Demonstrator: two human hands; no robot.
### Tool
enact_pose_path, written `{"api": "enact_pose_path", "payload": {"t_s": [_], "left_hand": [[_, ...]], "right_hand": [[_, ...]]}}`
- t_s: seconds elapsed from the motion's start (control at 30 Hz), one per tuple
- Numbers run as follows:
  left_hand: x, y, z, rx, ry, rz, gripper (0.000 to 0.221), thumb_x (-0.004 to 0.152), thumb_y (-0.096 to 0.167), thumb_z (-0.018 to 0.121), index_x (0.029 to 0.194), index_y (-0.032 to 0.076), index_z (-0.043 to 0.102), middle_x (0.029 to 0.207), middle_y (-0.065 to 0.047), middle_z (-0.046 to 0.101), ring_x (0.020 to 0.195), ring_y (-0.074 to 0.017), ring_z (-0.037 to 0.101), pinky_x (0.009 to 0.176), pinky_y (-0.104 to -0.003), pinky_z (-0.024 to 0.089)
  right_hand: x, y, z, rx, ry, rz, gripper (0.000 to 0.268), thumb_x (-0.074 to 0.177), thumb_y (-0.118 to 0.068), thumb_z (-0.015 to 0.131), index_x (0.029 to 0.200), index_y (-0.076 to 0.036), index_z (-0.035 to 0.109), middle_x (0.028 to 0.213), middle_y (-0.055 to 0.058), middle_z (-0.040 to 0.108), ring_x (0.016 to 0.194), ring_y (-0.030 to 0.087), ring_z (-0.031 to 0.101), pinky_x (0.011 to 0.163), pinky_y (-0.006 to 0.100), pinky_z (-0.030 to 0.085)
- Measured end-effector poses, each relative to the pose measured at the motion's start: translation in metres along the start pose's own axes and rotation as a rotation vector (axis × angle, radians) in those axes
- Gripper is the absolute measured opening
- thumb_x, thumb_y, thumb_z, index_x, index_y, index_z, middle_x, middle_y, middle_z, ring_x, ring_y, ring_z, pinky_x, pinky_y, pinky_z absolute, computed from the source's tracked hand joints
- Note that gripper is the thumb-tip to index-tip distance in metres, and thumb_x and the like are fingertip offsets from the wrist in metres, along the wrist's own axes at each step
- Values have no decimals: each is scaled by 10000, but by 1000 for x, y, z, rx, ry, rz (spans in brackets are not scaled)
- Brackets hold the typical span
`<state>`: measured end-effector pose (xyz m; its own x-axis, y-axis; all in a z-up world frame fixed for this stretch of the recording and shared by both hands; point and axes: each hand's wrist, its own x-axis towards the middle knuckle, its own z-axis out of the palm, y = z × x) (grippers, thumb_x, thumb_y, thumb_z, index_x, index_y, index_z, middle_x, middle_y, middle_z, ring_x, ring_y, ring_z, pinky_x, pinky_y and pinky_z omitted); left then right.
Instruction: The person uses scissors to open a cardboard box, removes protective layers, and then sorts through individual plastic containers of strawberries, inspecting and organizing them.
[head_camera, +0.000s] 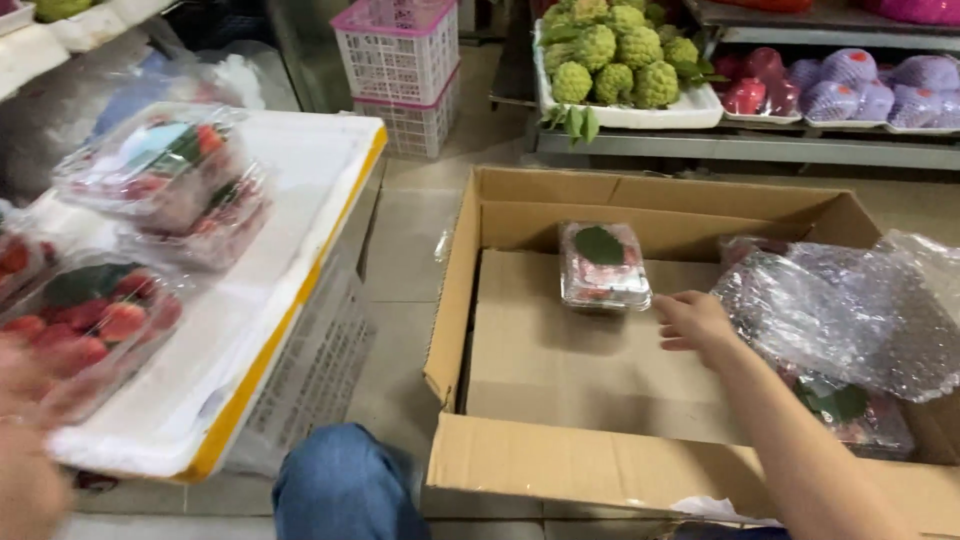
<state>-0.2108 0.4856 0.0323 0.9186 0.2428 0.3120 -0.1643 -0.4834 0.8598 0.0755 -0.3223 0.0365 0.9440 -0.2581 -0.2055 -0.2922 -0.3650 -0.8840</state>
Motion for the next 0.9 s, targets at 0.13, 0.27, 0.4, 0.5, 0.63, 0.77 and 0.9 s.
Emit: {"api": "enact_pose_path", "payload": {"t_s": [0.13, 0.27, 0.4, 0.5, 0.63, 0.77, 0.9], "left_hand": [[23, 235, 222, -427, 11, -222, 352, 914, -61, 618, 1263, -29, 654, 1192, -244, 742, 1052, -442, 767, 865, -596, 631], [38, 285, 360, -599, -280, -266, 333, 910, 76, 768, 1231, 37, 689, 1122, -168, 782, 955, -314, 800, 757, -469, 721], [77, 242, 453, -592, -330, -330, 354, 904, 191, 819, 1226, 119, 691, 1153, -101, 722, 952, -239, 775, 744, -384, 717], [90, 194, 509, -462, -276, -355, 441, 853, 234, 860, 1246, 158, 674, 1172, -66, 678, 980, -190, 755, 674, -278, 698], [89, 151, 545, -10, -374, -384, 755, 822, 333, 827, 1477, 114, 520, 1407, -214, 605, 1286, -350, 632, 1028, -453, 589], [100, 184, 538, -110, -387, -633, 902, 878, 269, 626, 1680, 268, 211, 1738, -41, 259, 1588, -255, 279, 1263, -409, 298], [108, 178, 548, -404, -367, -689, 688, 879, 104, 612, 1555, 186, 518, 1518, -48, 558, 1221, -195, 628, 942, -320, 605]], "right_hand": [[25, -6, 43, 236, 6, 110, 899, 952, -339, 771, 1530, 180, 318, 1277, 489, 527, 1015, 573, 677, 780, 635, 619], [35, 2, 64, 469, 168, 124, 691, 939, -104, 760, 1490, 140, 423, 1348, 441, 482, 1018, 574, 680, 770, 574, 660], [27, 9, 41, 417, 115, 121, 660, 861, -37, 817, 1434, 124, 531, 1324, 429, 542, 1118, 544, 658, 811, 547, 635], [5, 11, 10, 277, -63, 132, 583, 912, 2, 720, 1468, 76, 563, 1327, 437, 571, 1113, 508, 660, 872, 565, 598], [-21, 15, -23, 37, -66, 74, 710, 937, -127, 747, 1555, 75, 461, 1281, 449, 606, 1134, 534, 662, 916, 612, 593], [-71, 14, -13, 2, -257, 390, 689, 968, -108, 665, 1596, -30, 394, 1135, 321, 744, 920, 439, 732, 819, 521, 629], [-98, -2, 19, 212, -254, 407, 815, 885, -40, 679, 1611, -20, 312, 1102, 292, 750, 944, 412, 720, 853, 545, 625]]}}
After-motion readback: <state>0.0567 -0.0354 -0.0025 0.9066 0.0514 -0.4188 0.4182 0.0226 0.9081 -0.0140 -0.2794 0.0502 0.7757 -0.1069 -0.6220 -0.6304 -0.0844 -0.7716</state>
